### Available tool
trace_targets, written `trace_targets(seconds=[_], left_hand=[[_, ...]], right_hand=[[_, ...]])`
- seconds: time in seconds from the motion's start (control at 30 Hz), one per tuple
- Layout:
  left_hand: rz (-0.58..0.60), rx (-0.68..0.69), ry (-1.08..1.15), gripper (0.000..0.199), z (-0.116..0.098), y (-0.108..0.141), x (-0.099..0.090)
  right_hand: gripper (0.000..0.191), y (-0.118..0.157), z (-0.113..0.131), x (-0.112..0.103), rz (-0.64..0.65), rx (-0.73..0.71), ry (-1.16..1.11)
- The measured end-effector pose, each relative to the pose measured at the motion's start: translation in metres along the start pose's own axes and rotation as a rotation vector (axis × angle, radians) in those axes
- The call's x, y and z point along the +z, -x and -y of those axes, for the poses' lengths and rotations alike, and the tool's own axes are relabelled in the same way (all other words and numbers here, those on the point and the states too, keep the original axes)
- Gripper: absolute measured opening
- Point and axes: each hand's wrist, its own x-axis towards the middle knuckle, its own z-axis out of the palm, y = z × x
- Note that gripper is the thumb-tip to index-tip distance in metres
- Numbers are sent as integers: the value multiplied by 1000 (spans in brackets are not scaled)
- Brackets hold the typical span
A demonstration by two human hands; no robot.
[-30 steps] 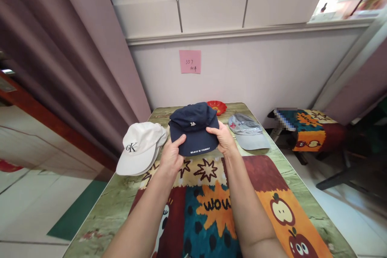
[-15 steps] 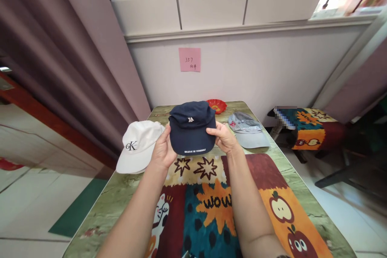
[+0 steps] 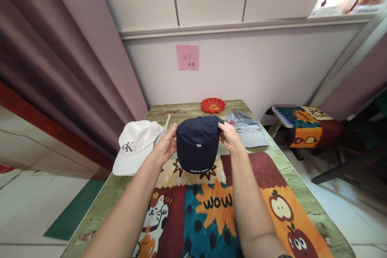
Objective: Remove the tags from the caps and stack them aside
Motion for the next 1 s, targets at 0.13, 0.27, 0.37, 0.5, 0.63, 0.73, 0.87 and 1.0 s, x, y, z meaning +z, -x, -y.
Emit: trace_targets(seconds=[0.13, 0.27, 0.37, 0.5, 0.63, 0.73, 0.87, 1.0], left_hand=[[-45, 93, -106, 38, -4, -22, 6], [14, 384, -202, 46, -16, -41, 6], [-5, 594, -231, 41, -16, -58, -1], [-75, 618, -321, 36, 6, -79, -18], [-97, 518, -414, 28, 28, -83, -30], [-92, 488, -470, 31, 33, -78, -34], [-123, 496, -552, 35, 30, -70, -30], [-111, 508, -746, 41, 21, -58, -23]], right_hand=[[26, -6, -3, 2, -51, -139, -12], [35, -13, -5, 1, -12, -411, 80], [30, -21, -10, -6, -89, -466, 178], [22, -33, -27, -23, -186, -404, 445], [22, -39, -40, -38, -220, -293, 717], [28, -40, -40, -41, -208, -302, 776], [33, -39, -31, -34, -180, -389, 805], [29, -25, -20, -13, -164, -457, 898]])
